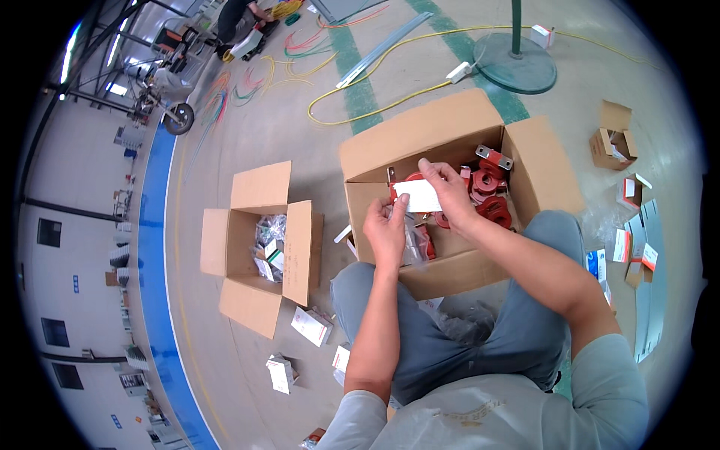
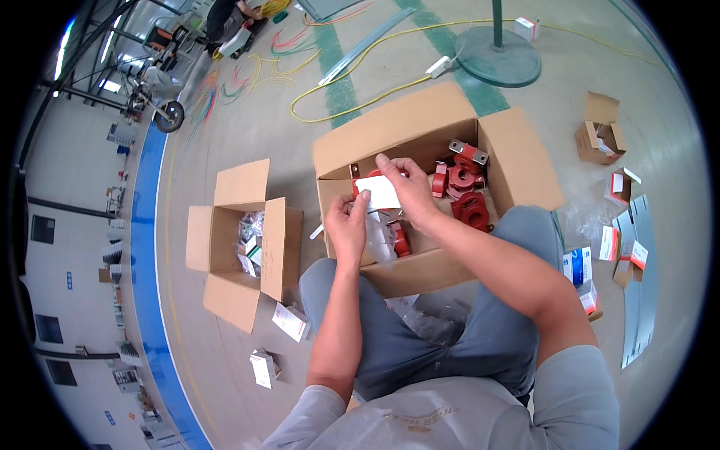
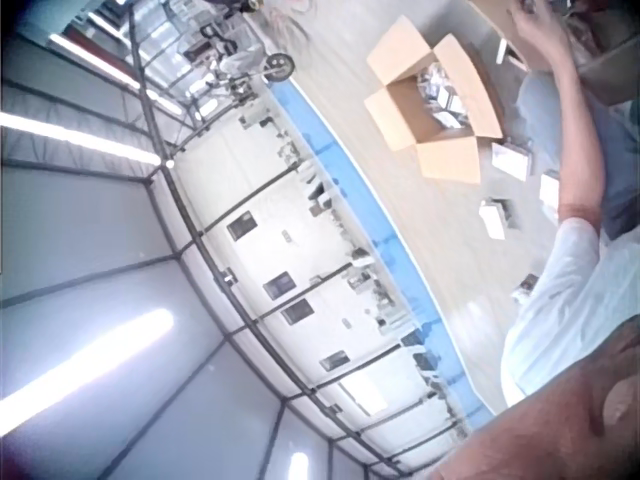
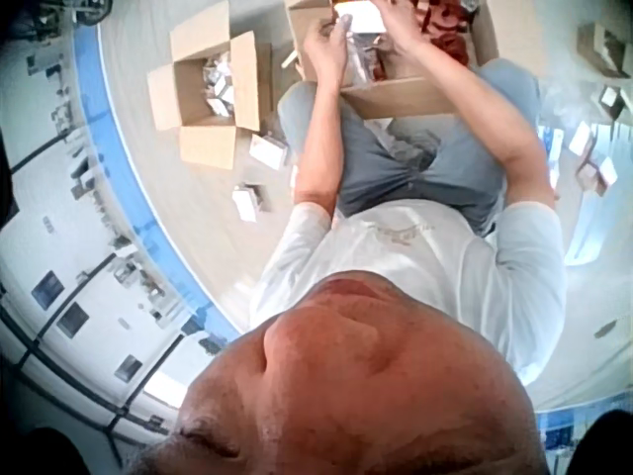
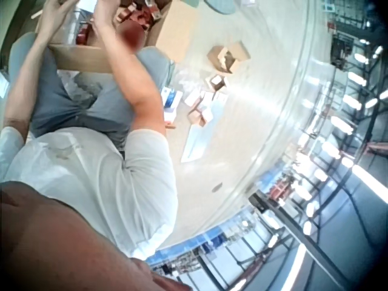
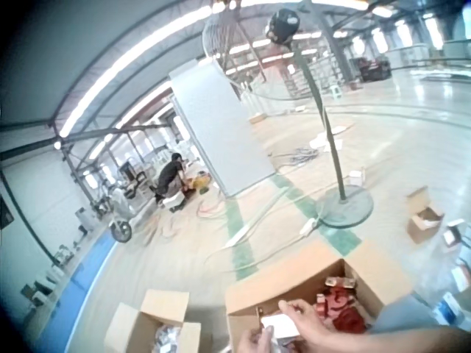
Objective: The person sits on the floor and unpacks small white boxes containing red electrical components, placing the components into a larger cardboard box. The person then stands, moves the box to an electrical cabinet, and installs two of the red components inside.
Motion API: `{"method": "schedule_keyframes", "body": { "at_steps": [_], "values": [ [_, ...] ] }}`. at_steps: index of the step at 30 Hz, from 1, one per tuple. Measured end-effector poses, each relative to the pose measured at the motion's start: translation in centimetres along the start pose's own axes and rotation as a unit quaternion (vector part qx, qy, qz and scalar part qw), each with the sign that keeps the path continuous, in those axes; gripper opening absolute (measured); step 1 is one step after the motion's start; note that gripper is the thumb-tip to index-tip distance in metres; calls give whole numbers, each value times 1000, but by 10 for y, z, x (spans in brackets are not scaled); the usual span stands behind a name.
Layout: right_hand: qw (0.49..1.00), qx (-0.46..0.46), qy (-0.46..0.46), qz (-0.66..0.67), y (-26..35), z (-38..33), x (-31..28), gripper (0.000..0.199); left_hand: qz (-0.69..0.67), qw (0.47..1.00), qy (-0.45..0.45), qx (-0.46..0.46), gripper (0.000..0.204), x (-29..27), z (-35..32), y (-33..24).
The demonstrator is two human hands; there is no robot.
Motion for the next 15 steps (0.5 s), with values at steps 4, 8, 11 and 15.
{"method": "schedule_keyframes", "body": {
  "at_steps": [4, 8, 11, 15],
  "values": [
    [999, 23, -12, 25, 6, 2, 1, 46, 5, 1000, 9, 1, 39, 6, 3, -1],
    [999, -22, -21, -14, 7, 10, -6, 47, 89, 987, 108, 83, 66, 13, -1, -17],
    [999, 36, 0, -33, 4, 8, -6, 49, 148, 965, 146, 161, 76, 11, -3, -17],
    [993, 88, 79, -11, 10, 7, -2, 60, 144, 959, 128, 209, 69, 13, -9, -18]
  ]
}}
Point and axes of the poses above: each hand's wrist, its own z-axis towards the middle knuckle, its own x-axis out of the palm, y = z × x, the point moved 4 cm from there along z, towards the middle knuckle, and after that the axes turned 5 degrees about -y, right-handed, at the moved point
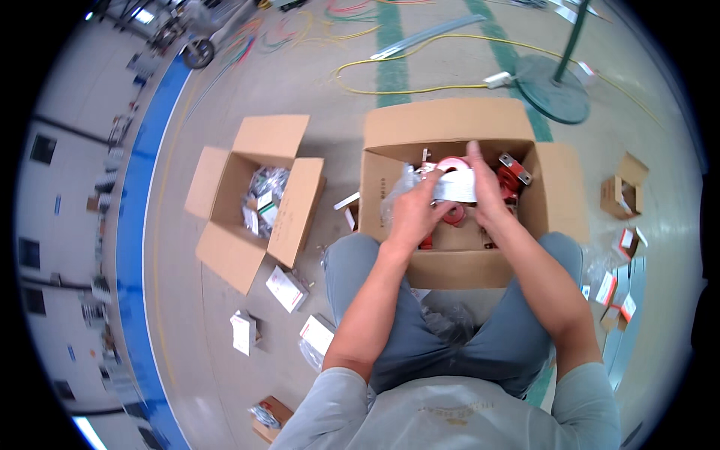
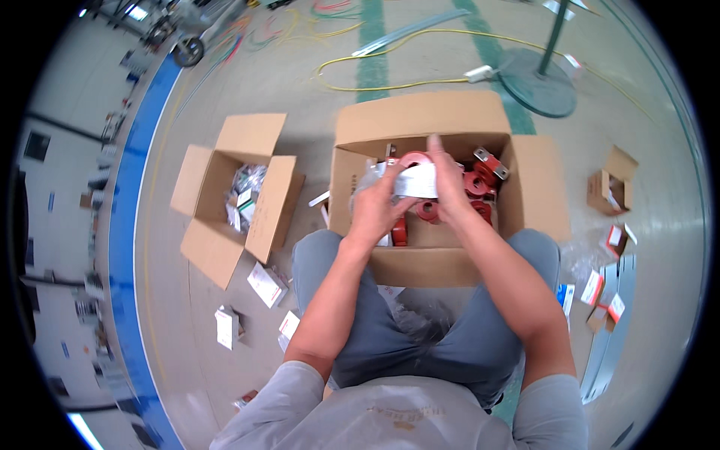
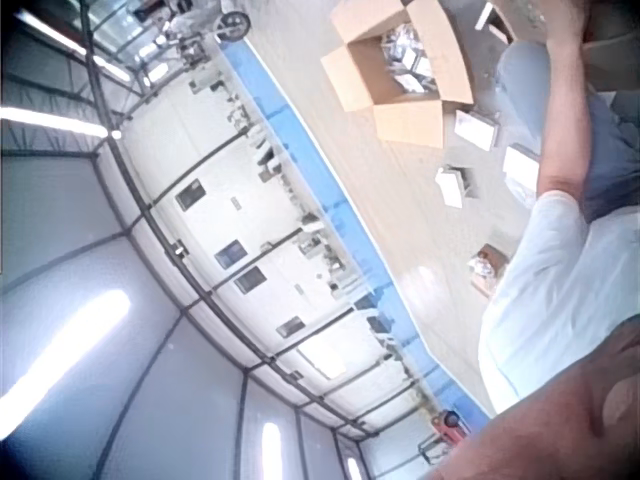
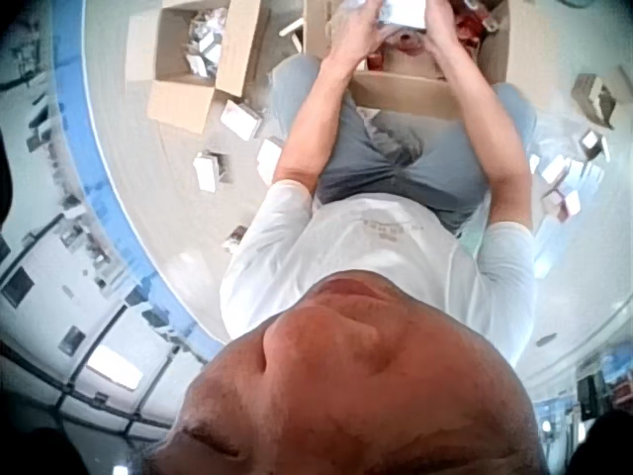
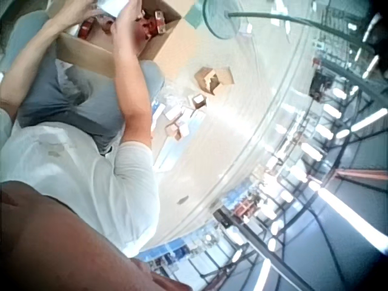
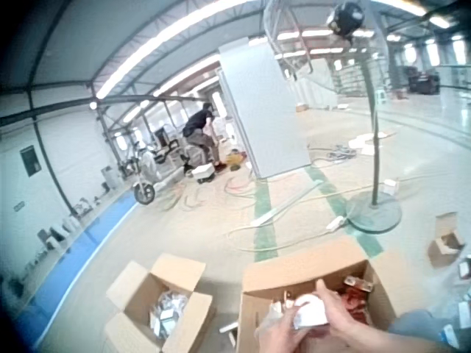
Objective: The person sits on the floor and unpacks small white boxes containing red electrical components, placing the components into a larger cardboard box. The person then stands, moves the box to an electrical cabinet, and installs two of the red components inside.
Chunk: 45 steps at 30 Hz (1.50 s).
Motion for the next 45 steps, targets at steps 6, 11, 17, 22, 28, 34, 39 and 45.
{"method": "schedule_keyframes", "body": {
  "at_steps": [6, 11, 17, 22, 28, 34, 39, 45],
  "values": [
    [978, -6, -26, -207, -4, 23, -14, 65, 2, 995, -61, -83, 25, -30, 2, 14],
    [621, -63, 50, -780, -4, 22, -34, 51, 117, 956, -201, -177, 27, -164, -25, 56],
    [520, 49, 42, -852, -45, 57, -104, 53, 295, 892, -209, -270, 30, -367, -160, 173],
    [527, 64, 25, -847, -57, 70, -112, 47, 285, 870, -181, -359, 35, -393, -216, 178],
    [546, 80, 42, -833, -52, 56, -97, 51, 308, 873, -161, -341, 37, -374, -201, 219],
    [515, 87, 72, -849, -74, 63, -105, 64, 397, 834, -83, -374, 93, -383, -182, 305],
    [494, 103, 53, -862, -66, 64, -116, 56, 367, 838, 50, -401, 61, -366, -249, 326],
    [510, -62, -64, -856, -77, 90, -101, 48, 342, 735, 313, -495, 92, -296, -425, 298]
  ]
}}
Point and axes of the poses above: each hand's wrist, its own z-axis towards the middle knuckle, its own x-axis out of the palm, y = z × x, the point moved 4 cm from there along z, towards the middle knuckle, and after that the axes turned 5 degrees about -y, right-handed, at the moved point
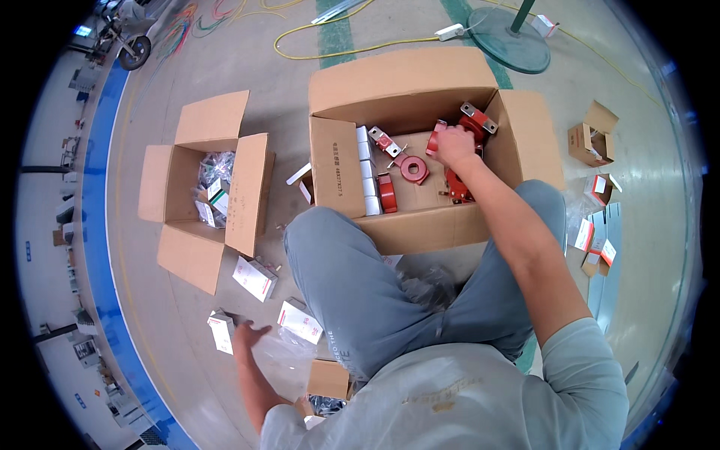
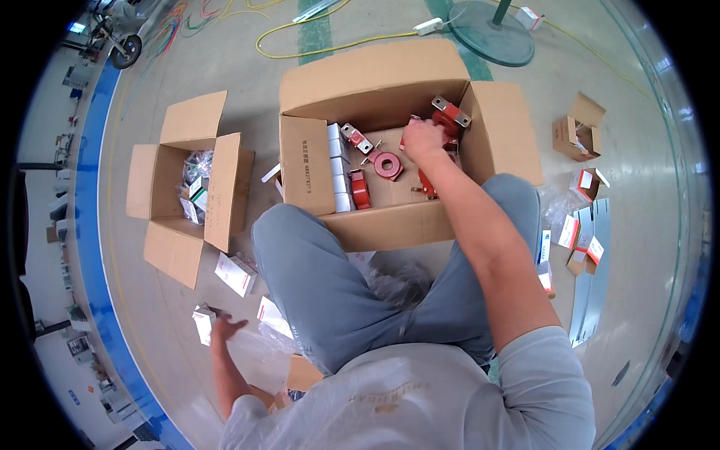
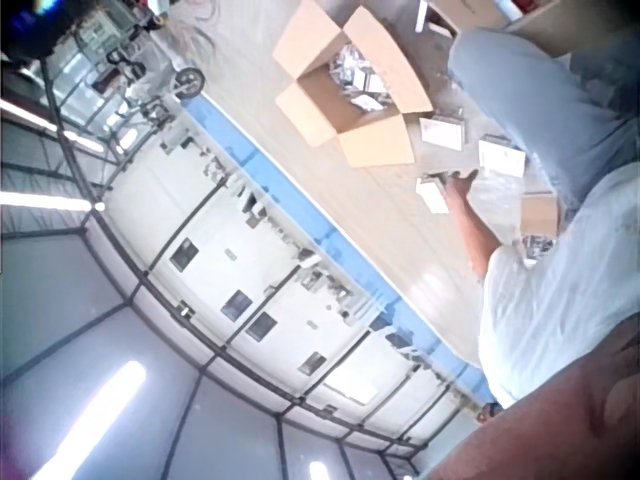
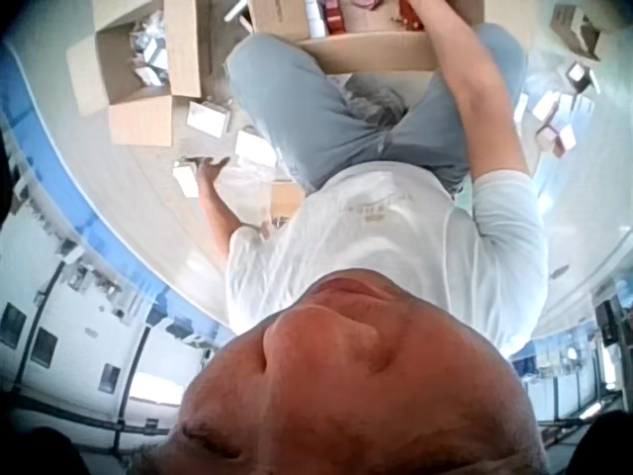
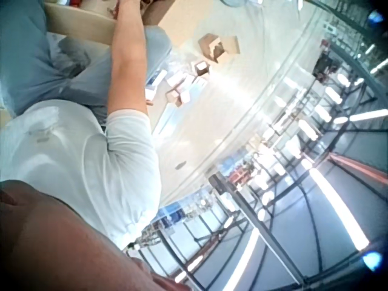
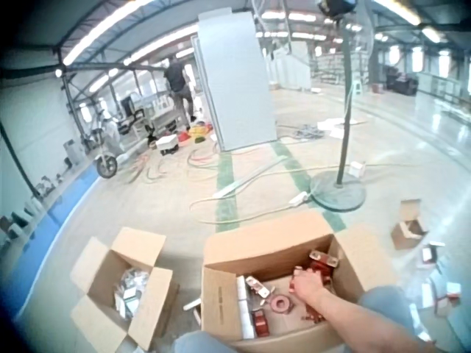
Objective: The person sits on the floor and unpacks small white boxes containing red electrical components, placing the components into a larger cardboard box. The person then stands, moves the box to an electrical cabinet, and installs two of the red components inside.
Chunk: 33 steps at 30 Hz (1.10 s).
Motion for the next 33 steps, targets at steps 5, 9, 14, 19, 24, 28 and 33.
{"method": "schedule_keyframes", "body": {
  "at_steps": [5, 9, 14, 19, 24, 28, 33],
  "values": [
    [988, -66, 42, 131, 69, 6, -11, 56, -194, 977, -82, -43, 78, 54, -52, -50],
    [979, -35, 52, 193, 100, 30, 47, 57, -285, 956, -62, 25, 70, 66, -96, -112],
    [980, -33, -21, 193, 97, 43, 71, 37, -390, 918, -67, 24, 63, 53, -123, -144],
    [977, -80, 65, 187, 69, 59, 52, 32, -434, 885, -161, 44, 51, 21, -104, -144],
    [990, 18, -99, 95, 27, 52, -4, 33, -541, 797, -249, 100, 45, -127, -93, -214],
    [980, -70, 105, 154, 122, 6, -14, 49, -620, 678, -308, 246, 40, -242, -100, -329],
    [945, -162, 257, 120, 176, -36, 52, 78, -676, 600, -239, 356, 36, -267, -104, -467]
  ]
}}
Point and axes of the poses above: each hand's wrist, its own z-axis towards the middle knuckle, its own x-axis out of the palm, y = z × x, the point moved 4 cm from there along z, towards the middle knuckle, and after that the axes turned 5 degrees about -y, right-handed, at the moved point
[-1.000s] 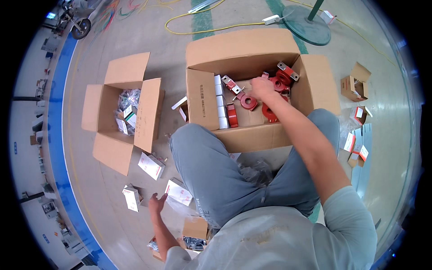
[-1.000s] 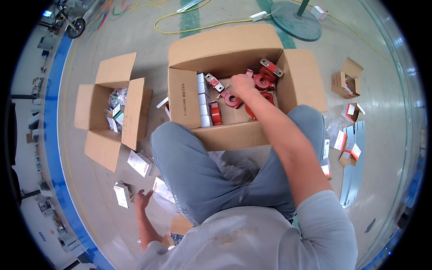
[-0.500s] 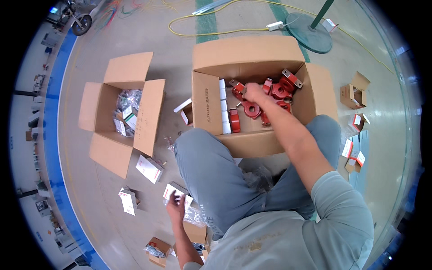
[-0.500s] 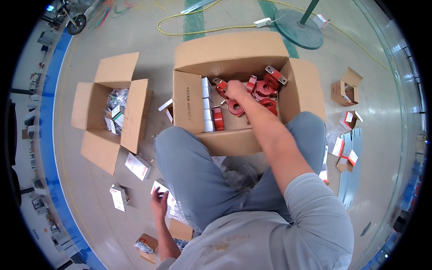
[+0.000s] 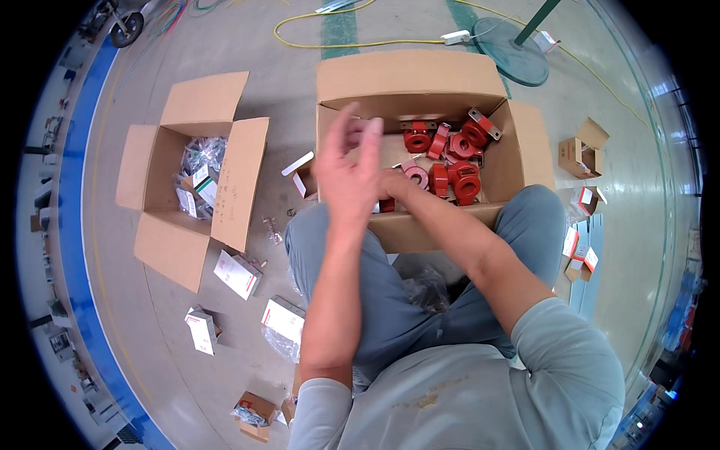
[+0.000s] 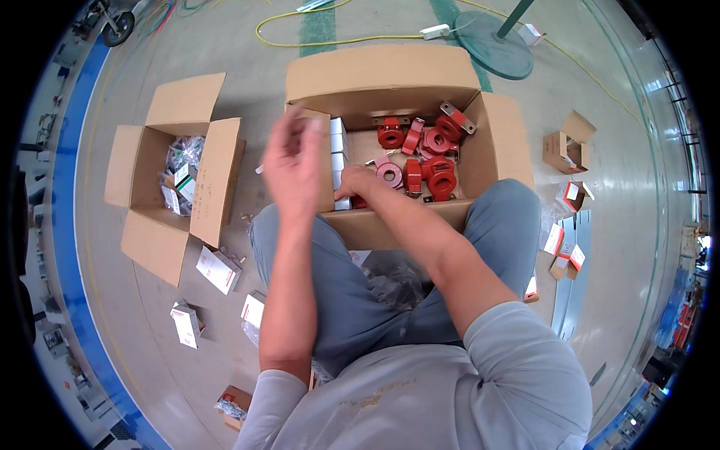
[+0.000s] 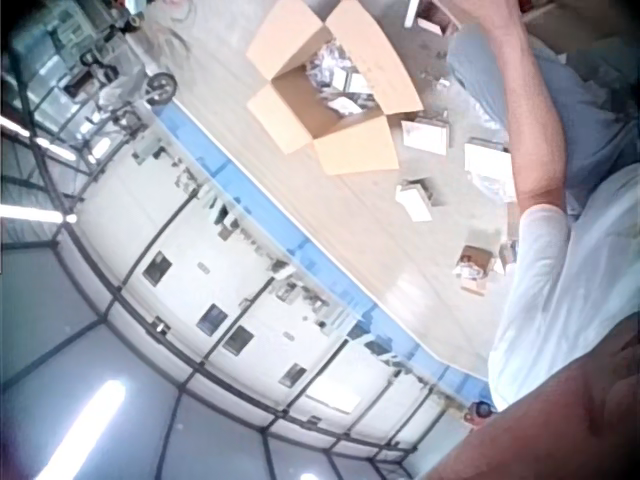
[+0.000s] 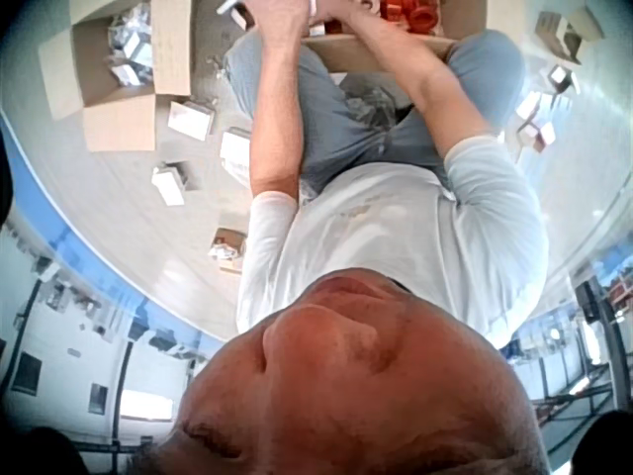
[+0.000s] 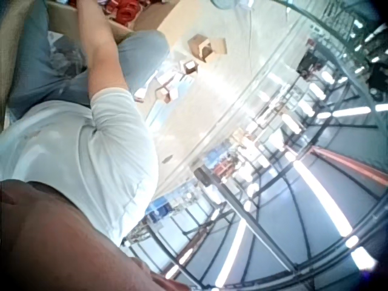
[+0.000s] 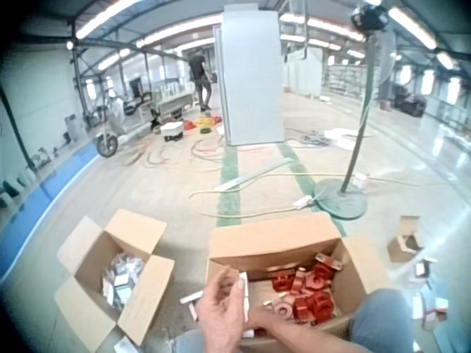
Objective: The person sits on the floor and unpacks small white boxes containing red electrical components, placing the components into a larger cardboard box. The person then stands, moves the box to an electrical cabinet, and installs two of the red components inside.
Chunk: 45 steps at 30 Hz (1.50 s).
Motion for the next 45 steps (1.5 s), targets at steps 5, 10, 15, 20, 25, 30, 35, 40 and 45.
{"method": "schedule_keyframes", "body": {
  "at_steps": [5, 10, 15, 20, 25, 30, 35, 40, 45],
  "values": [
    [998, -16, -51, -36, -14, -6, 10, 79, 2, 996, 55, -63, 41, 17, 2, 37],
    [998, -28, -9, -60, -8, -6, 5, 80, 27, 992, 3, -120, 44, -18, 15, 62],
    [998, -1, -24, -54, -33, -9, 0, 72, 10, 992, 9, -125, 46, -18, 13, 57],
    [994, -15, -45, -96, -83, -22, -16, 55, -22, 989, 8, -143, 47, -27, 15, 59],
    [990, -123, -45, -45, -68, -27, -7, 55, -28, 990, 22, -137, 47, -18, 18, 58],
    [991, -106, 1, -87, -30, -45, -16, 71, -30, 988, 21, -149, 46, -19, 17, 65],
    [975, -183, -101, -81, -13, -43, -13, 80, -40, 986, 36, -156, 45, -11, 20, 63],
    [973, -182, -66, -125, 9, -45, -19, 62, -31, 987, 27, -157, 44, -13, 19, 58],
    [977, -177, -27, -112, 11, -51, -18, 45, -21, 985, 35, -166, 46, -13, 18, 59]
  ]
}}
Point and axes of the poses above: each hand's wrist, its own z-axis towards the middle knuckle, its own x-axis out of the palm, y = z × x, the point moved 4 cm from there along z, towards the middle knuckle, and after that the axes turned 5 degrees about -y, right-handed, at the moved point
